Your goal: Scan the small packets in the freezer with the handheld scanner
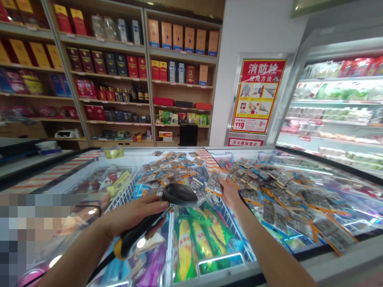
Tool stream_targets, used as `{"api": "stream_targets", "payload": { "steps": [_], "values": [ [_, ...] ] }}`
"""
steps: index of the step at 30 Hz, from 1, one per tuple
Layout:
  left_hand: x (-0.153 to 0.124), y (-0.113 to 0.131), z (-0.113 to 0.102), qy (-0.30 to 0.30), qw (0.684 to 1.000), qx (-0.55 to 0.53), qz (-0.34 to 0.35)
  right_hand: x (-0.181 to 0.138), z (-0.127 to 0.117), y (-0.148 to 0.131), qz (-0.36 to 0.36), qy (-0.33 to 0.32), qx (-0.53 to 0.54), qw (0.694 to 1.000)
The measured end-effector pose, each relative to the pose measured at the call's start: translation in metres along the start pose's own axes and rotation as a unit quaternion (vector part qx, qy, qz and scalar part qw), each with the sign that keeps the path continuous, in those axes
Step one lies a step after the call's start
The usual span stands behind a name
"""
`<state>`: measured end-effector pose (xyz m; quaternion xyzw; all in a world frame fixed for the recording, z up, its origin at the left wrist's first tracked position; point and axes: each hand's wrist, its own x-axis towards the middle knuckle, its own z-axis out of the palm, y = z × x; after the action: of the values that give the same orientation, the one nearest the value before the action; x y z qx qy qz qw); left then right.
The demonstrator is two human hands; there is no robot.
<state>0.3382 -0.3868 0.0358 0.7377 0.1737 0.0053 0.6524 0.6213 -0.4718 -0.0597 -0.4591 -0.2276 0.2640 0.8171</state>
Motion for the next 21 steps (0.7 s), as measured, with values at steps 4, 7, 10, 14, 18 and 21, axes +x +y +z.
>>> {"api": "stream_targets", "payload": {
  "steps": [4,7,10,14,18,21],
  "values": [
    [0.0024,-0.0005,0.004,-0.005,1.0,0.013,-0.023,0.0016,0.0005,0.0033,-0.041,0.037,-0.016,0.998],
    [0.0023,0.0014,0.0055,-0.007,1.0,0.008,-0.022,0.0007,0.0005,0.0021,-0.023,0.063,-0.008,0.998],
    [0.0015,0.0025,0.0056,-0.009,1.0,0.008,-0.023,-0.0015,-0.0003,-0.0008,0.01,0.027,-0.01,1.0],
    [0.0014,0.0017,0.0047,-0.01,0.999,0.02,-0.024,-0.0023,-0.003,-0.0016,0.039,-0.012,-0.006,0.999],
    [0.0024,0.001,0.005,-0.008,0.999,0.012,-0.029,-0.0017,-0.0037,-0.0012,0.032,-0.014,0.018,0.999],
    [0.0028,0.0008,0.0057,-0.01,0.999,0.016,-0.028,-0.0014,-0.0025,-0.002,0.021,-0.016,0.018,1.0]
  ]
}}
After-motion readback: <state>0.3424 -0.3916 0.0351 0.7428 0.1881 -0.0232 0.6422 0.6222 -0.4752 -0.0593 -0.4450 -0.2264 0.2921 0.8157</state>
